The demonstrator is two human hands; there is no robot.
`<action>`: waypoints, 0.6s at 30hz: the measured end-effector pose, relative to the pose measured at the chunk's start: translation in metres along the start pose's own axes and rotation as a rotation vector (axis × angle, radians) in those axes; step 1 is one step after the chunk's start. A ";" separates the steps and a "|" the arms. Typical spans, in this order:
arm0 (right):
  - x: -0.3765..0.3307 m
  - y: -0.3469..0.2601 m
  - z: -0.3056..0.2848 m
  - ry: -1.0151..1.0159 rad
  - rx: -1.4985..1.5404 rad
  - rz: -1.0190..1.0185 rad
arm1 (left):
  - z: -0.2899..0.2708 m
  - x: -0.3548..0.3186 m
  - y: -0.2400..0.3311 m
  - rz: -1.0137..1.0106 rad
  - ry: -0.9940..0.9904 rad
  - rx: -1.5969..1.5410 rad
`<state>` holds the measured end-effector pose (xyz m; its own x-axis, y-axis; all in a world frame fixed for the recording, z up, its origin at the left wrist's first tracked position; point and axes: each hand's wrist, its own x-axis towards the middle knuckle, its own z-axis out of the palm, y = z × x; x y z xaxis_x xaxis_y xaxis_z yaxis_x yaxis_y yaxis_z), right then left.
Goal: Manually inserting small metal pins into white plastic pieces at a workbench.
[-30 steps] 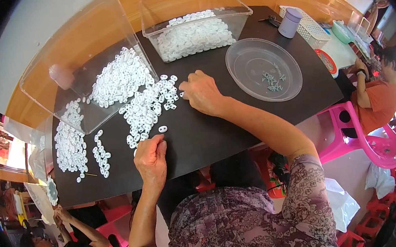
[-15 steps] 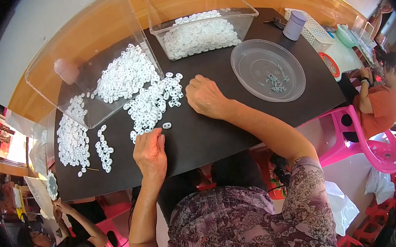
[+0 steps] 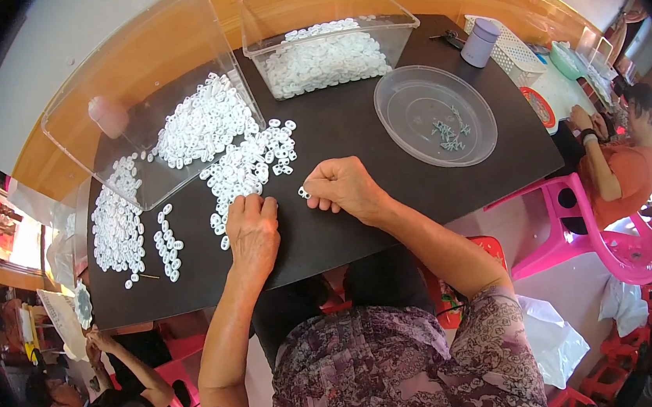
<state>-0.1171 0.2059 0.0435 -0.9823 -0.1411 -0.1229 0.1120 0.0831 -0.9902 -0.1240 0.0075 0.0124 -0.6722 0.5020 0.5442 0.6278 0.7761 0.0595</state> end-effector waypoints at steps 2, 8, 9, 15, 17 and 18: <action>-0.001 0.003 0.003 0.001 0.007 -0.002 | 0.001 -0.003 0.001 -0.008 0.004 -0.006; -0.004 0.009 0.009 -0.010 0.007 0.007 | -0.015 -0.008 0.015 -0.252 0.078 -0.288; -0.005 0.008 0.011 -0.018 0.020 0.014 | -0.017 -0.010 0.015 -0.252 0.077 -0.289; -0.013 0.005 0.027 0.006 0.094 0.004 | -0.028 -0.016 0.020 -0.816 0.062 -1.438; -0.016 0.006 0.033 0.011 0.096 -0.001 | -0.030 -0.017 0.023 -0.881 0.114 -1.530; -0.017 0.006 0.036 0.018 0.099 -0.007 | -0.029 -0.018 0.023 -0.883 0.114 -1.531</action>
<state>-0.0945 0.1737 0.0371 -0.9855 -0.1238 -0.1157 0.1186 -0.0163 -0.9928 -0.0863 0.0049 0.0282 -0.9952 0.0919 -0.0329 -0.0572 -0.2764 0.9593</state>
